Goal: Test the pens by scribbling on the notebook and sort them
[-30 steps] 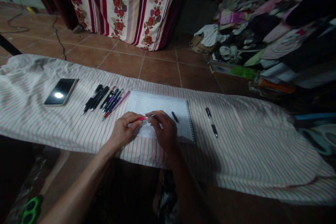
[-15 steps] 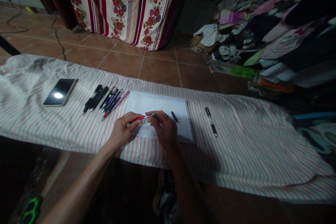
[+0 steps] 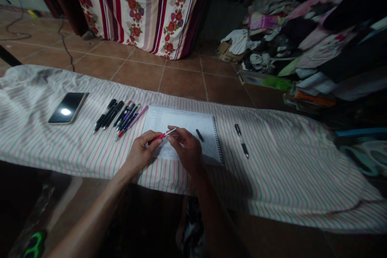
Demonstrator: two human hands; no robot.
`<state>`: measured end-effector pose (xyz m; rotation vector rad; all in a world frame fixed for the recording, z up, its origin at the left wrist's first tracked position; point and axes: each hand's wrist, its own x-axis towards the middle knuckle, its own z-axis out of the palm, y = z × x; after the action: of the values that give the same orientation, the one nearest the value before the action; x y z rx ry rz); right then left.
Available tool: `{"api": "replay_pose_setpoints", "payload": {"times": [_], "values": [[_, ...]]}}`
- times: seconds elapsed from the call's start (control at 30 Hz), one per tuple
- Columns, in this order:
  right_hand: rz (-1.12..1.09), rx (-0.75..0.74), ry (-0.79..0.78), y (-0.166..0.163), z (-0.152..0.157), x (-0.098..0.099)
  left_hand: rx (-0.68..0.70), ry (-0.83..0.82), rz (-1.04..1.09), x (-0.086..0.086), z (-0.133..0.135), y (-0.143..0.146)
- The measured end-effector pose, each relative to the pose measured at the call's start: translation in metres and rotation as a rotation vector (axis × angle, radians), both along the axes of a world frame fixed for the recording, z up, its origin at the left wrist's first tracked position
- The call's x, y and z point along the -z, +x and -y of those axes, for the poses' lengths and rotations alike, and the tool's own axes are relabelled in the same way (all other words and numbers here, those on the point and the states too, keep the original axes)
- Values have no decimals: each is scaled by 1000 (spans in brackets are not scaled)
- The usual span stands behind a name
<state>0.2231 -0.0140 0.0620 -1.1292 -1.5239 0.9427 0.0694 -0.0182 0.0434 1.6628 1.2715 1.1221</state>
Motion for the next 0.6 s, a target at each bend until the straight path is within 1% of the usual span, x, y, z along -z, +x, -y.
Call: {"api": "replay_pose_setpoints", "payload": {"times": [0.13,0.2,0.3,0.4,0.43,0.53,0.6], "values": [[5,8,-5,2,-2,3,-27,-15,20,3,-1,0],[51,50,2,9,-5,3,-45,-23,28,5,-1,-1],[138,205,34,29,-12,4,-81,-41,32,6,-2,-1],[328,400,101,54,-18,7,-113,-59,24,5,-2,-2],[387,438,106,62,-19,8,-118,-64,18,5,-2,-2],[527,479,72,78,-20,10,-123,-72,-2,4,-1,-2],[584,484,35,83,-19,11,-117,-73,-9,5,-1,-3]]}}
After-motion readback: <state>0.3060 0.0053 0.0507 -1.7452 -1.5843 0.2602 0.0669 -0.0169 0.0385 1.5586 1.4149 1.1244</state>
